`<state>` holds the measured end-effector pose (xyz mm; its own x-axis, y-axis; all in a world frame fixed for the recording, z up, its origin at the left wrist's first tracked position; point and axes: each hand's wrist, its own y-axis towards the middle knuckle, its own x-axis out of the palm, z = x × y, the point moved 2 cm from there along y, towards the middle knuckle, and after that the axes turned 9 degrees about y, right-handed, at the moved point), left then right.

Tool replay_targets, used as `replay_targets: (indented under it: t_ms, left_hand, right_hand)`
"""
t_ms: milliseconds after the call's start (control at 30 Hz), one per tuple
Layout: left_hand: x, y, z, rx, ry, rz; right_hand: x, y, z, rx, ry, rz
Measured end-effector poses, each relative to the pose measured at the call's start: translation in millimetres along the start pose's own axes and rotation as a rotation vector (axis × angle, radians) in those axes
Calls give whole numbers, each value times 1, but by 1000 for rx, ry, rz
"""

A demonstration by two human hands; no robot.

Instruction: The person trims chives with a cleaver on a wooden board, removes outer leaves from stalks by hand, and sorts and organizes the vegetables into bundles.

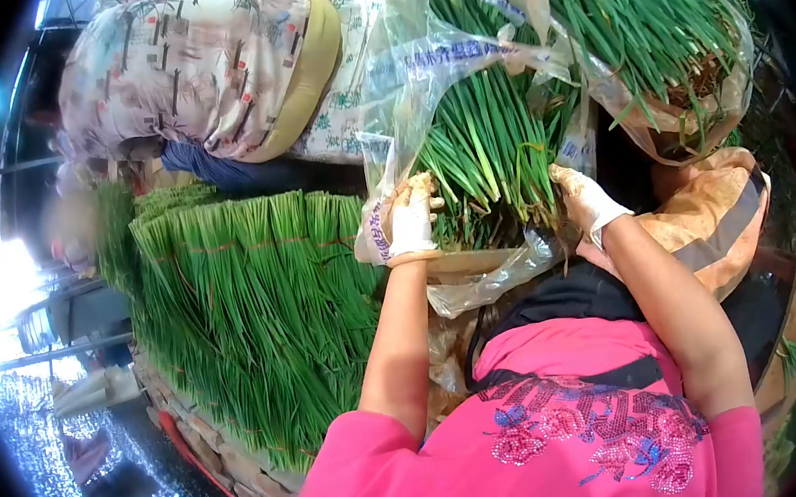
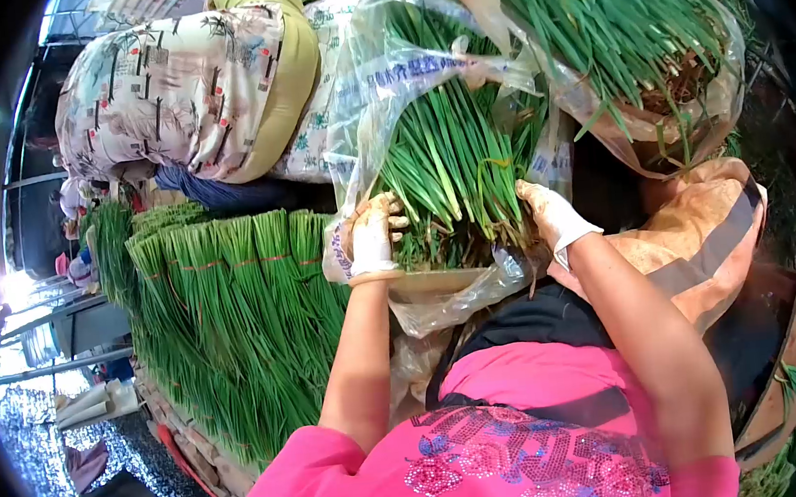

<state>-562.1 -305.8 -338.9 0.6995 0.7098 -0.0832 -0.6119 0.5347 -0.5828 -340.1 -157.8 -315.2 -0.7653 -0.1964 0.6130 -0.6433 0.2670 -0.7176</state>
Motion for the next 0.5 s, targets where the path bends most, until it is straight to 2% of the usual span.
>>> replay_targets:
  t_ms: [67,100,133,200,233,300,367,433,500]
  left_hand:
    - [18,6,16,-6,-61,-13]
    - [34,5,20,27,114,132]
    - [44,0,33,44,197,127]
    - [42,54,-14,169,189,194]
    - [48,48,-7,188,129,166]
    - [54,29,15,111,15,54]
    - [56,-2,35,84,-115,-122]
    - [58,-22,34,62,-84,-151]
    - [55,-25,29,146,24,-142]
  right_hand:
    - [11,-1,-7,-49,22,8]
    - [13,-9,-8,-61,-3,21]
    - [6,4,-4,-61,-38,19]
    - [16,8,-6,-69,-124,60]
    - [9,20,-5,-90,-245,25]
    - [3,33,-2,40,-392,-27]
    - [26,13,-4,238,-225,-108]
    - [18,25,12,190,-93,-198]
    - [28,15,4,204,-144,-183]
